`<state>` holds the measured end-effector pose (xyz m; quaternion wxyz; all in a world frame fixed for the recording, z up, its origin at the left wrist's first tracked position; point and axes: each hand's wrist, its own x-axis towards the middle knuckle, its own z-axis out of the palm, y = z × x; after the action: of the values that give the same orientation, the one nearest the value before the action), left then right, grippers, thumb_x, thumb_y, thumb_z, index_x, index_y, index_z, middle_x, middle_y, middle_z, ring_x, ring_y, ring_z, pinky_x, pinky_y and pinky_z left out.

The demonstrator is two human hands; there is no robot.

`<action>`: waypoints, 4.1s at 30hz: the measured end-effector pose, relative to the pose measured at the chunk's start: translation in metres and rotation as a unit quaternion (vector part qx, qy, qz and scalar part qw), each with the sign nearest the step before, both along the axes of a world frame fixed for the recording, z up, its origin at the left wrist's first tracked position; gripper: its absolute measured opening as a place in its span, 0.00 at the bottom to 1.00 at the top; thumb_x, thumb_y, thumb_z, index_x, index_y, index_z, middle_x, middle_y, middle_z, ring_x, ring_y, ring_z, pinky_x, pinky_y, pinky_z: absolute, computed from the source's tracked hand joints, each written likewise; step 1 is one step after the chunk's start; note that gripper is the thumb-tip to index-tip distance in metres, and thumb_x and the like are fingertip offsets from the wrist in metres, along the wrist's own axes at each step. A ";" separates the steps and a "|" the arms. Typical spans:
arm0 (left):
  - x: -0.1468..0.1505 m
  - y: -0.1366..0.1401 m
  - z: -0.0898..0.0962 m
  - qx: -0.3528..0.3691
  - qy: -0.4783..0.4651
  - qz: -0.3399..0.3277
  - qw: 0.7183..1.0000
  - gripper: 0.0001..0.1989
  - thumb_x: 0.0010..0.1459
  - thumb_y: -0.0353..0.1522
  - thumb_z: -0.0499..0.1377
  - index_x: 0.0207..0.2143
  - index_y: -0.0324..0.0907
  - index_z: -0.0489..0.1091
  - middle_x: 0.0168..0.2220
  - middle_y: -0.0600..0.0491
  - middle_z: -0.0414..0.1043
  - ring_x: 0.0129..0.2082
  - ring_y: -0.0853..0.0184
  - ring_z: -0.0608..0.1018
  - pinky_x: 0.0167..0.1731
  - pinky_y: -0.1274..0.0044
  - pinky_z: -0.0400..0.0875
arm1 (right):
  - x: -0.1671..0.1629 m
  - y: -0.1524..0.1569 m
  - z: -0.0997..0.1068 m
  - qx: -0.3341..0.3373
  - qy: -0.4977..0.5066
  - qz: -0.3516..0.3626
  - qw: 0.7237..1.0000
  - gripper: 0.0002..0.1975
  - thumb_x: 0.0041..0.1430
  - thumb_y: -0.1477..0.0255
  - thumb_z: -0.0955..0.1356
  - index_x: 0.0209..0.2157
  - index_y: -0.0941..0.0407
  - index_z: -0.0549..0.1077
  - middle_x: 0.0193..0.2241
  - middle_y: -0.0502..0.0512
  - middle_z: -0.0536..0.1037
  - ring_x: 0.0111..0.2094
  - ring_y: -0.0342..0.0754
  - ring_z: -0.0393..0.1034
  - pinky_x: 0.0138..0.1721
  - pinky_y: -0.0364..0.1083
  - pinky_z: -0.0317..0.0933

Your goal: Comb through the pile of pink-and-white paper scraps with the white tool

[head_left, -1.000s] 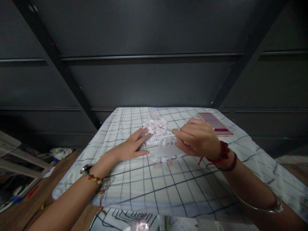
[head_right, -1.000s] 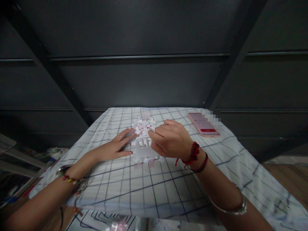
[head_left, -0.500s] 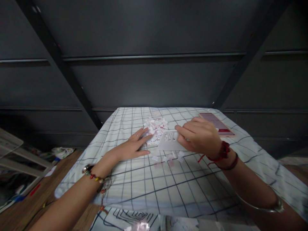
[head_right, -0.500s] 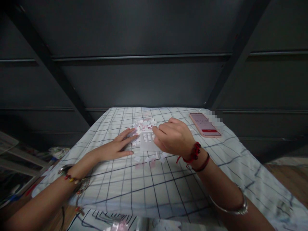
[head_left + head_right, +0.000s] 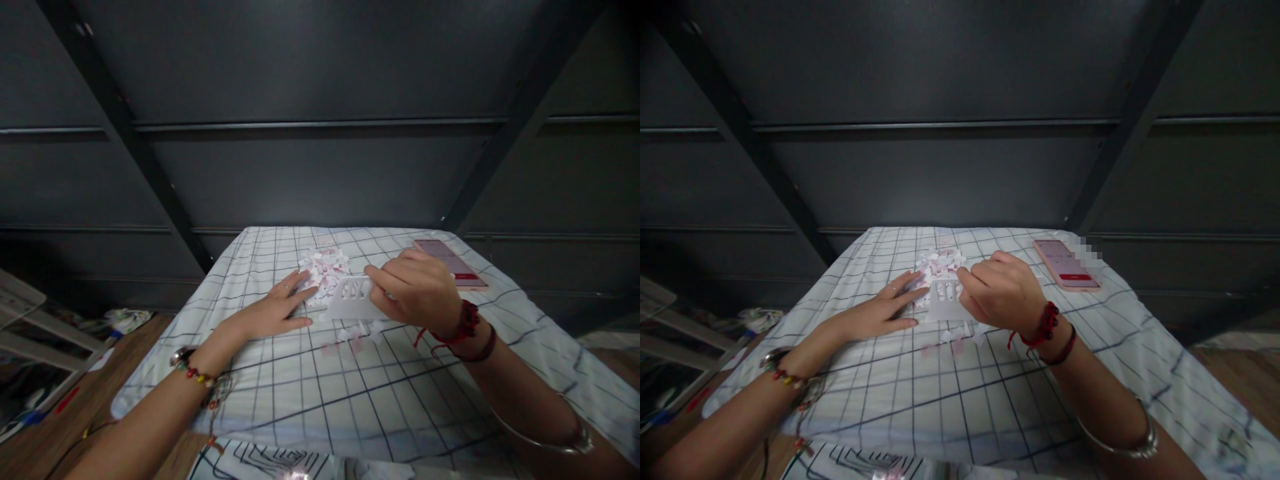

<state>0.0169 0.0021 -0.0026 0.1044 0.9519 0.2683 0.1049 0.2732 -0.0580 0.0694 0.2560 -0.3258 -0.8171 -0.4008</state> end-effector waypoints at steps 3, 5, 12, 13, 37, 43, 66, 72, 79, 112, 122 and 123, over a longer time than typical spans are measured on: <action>0.000 0.000 0.000 0.010 0.007 -0.004 1.000 0.30 0.60 0.46 0.48 0.60 0.43 0.48 0.63 0.47 0.31 0.61 0.51 0.39 0.57 0.61 0.43 | 0.002 0.001 -0.001 0.017 0.010 -0.011 1.000 0.10 0.48 0.77 0.60 0.17 0.56 0.68 0.12 0.47 0.62 0.18 0.42 0.50 0.24 0.43 0.48; 0.000 0.001 -0.001 0.018 0.006 -0.010 1.000 0.30 0.61 0.46 0.49 0.60 0.42 0.48 0.63 0.46 0.32 0.61 0.51 0.39 0.57 0.61 0.43 | 0.003 0.002 -0.001 0.022 0.010 -0.008 1.000 0.10 0.48 0.77 0.61 0.17 0.56 0.69 0.12 0.47 0.62 0.18 0.42 0.50 0.25 0.43 0.48; 0.000 0.001 0.000 0.028 -0.001 -0.018 0.999 0.30 0.60 0.44 0.51 0.61 0.45 0.46 0.63 0.47 0.31 0.61 0.51 0.40 0.57 0.60 0.44 | 0.002 0.001 -0.001 0.008 -0.010 -0.007 1.000 0.11 0.48 0.77 0.60 0.17 0.56 0.68 0.12 0.47 0.62 0.18 0.42 0.50 0.25 0.44 0.48; 0.000 0.001 0.000 0.030 -0.002 -0.020 0.999 0.29 0.60 0.44 0.51 0.61 0.44 0.47 0.63 0.47 0.31 0.61 0.51 0.40 0.57 0.60 0.44 | 0.002 0.002 -0.001 0.009 -0.009 -0.008 1.000 0.11 0.48 0.77 0.60 0.17 0.56 0.68 0.12 0.47 0.62 0.18 0.42 0.50 0.25 0.44 0.48; 0.009 -0.008 0.022 0.036 -0.082 -0.113 0.990 0.11 0.57 0.34 0.58 0.43 0.44 0.72 0.63 0.52 0.39 0.61 0.57 0.46 0.57 0.61 0.42 | 0.004 0.003 -0.004 0.005 -0.010 0.006 1.000 0.11 0.49 0.77 0.60 0.18 0.56 0.69 0.12 0.47 0.62 0.18 0.42 0.50 0.25 0.44 0.49; 0.008 -0.006 0.020 0.041 -0.061 -0.125 0.989 0.10 0.58 0.34 0.57 0.42 0.44 0.72 0.63 0.53 0.38 0.61 0.56 0.45 0.57 0.63 0.42 | 0.003 0.005 -0.006 0.029 0.000 0.007 1.000 0.10 0.47 0.79 0.61 0.18 0.56 0.70 0.12 0.46 0.62 0.18 0.42 0.51 0.25 0.43 0.49; 0.007 -0.005 0.017 0.031 -0.038 -0.092 0.995 0.13 0.57 0.35 0.57 0.45 0.45 0.69 0.62 0.52 0.44 0.60 0.55 0.48 0.56 0.62 0.48 | -0.003 0.009 -0.011 0.039 0.018 0.000 0.999 0.10 0.48 0.78 0.61 0.19 0.57 0.70 0.12 0.46 0.63 0.18 0.41 0.52 0.25 0.43 0.48; 0.006 -0.005 0.018 0.034 -0.034 -0.089 0.995 0.13 0.57 0.34 0.56 0.45 0.44 0.69 0.61 0.51 0.45 0.60 0.55 0.47 0.56 0.62 0.47 | -0.002 0.008 -0.010 0.061 0.043 -0.025 0.997 0.10 0.47 0.79 0.61 0.18 0.57 0.70 0.12 0.47 0.63 0.18 0.42 0.51 0.25 0.44 0.48; 0.007 -0.005 0.018 0.035 -0.025 -0.087 0.995 0.14 0.57 0.35 0.57 0.47 0.46 0.68 0.61 0.52 0.44 0.60 0.54 0.47 0.56 0.62 0.47 | 0.004 0.006 -0.006 0.034 0.028 -0.052 0.998 0.11 0.47 0.79 0.61 0.15 0.56 0.67 0.12 0.47 0.63 0.18 0.42 0.52 0.25 0.44 0.47; 0.005 -0.003 0.014 0.073 -0.034 -0.093 0.992 0.15 0.59 0.37 0.55 0.48 0.45 0.67 0.63 0.51 0.38 0.60 0.54 0.46 0.57 0.61 0.42 | 0.005 0.002 -0.006 0.014 0.024 -0.051 0.998 0.11 0.47 0.78 0.61 0.15 0.56 0.66 0.13 0.47 0.66 0.18 0.42 0.54 0.25 0.44 0.49; 0.004 -0.003 0.012 0.067 -0.012 -0.062 0.996 0.20 0.59 0.40 0.54 0.51 0.42 0.65 0.63 0.48 0.35 0.61 0.51 0.42 0.57 0.60 0.41 | 0.001 0.002 -0.006 0.018 0.038 -0.026 0.999 0.10 0.46 0.78 0.61 0.15 0.56 0.66 0.12 0.47 0.64 0.18 0.42 0.53 0.25 0.43 0.49; 0.004 -0.003 0.012 0.068 -0.016 -0.060 0.996 0.20 0.60 0.40 0.53 0.52 0.41 0.64 0.63 0.48 0.36 0.61 0.52 0.42 0.57 0.61 0.40 | 0.001 0.002 -0.006 0.015 0.035 -0.024 0.999 0.11 0.47 0.78 0.61 0.15 0.55 0.66 0.13 0.47 0.65 0.18 0.42 0.53 0.25 0.43 0.49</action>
<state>0.0207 -0.0010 0.0096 0.0500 0.9694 0.2014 0.1314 0.2741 -0.0561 0.0630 0.2792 -0.3556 -0.7935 -0.4073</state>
